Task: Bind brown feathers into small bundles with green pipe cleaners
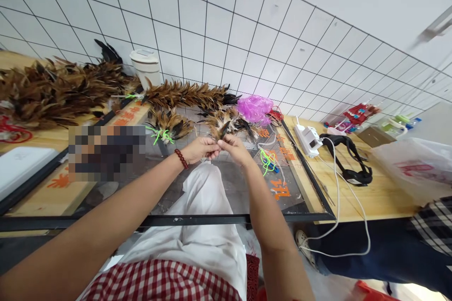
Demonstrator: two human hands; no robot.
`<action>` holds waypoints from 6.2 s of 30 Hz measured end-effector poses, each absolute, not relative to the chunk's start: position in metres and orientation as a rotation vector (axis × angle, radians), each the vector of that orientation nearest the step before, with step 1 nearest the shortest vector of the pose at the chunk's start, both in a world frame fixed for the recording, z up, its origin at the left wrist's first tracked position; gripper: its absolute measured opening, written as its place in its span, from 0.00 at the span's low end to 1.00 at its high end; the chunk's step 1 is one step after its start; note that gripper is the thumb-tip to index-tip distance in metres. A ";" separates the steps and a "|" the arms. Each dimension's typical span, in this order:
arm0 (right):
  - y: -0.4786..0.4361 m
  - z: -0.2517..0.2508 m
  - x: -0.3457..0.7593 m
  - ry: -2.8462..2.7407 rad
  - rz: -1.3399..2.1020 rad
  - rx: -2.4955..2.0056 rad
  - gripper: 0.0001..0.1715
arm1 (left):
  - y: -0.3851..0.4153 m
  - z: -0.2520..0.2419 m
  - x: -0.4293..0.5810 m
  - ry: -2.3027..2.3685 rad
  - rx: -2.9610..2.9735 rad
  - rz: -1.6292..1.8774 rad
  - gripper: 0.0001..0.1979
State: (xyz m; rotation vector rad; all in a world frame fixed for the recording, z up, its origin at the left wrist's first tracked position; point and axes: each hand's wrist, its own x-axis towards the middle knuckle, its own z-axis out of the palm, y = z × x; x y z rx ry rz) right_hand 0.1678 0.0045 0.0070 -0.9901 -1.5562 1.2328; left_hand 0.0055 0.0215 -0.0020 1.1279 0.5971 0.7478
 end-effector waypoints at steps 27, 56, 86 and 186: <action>0.014 0.000 0.211 -2.240 -0.024 -1.412 0.19 | 0.030 0.004 0.000 0.585 0.609 1.116 0.03; 0.011 0.001 0.163 -0.902 1.251 -0.998 0.20 | 0.014 0.008 0.016 0.938 0.985 0.904 0.06; 0.007 -0.002 0.163 -1.124 1.388 -1.035 0.20 | 0.016 0.008 0.009 0.659 0.868 0.654 0.06; 0.007 -0.006 0.170 -1.208 1.433 -1.014 0.16 | 0.023 -0.006 0.023 1.025 1.072 1.176 0.07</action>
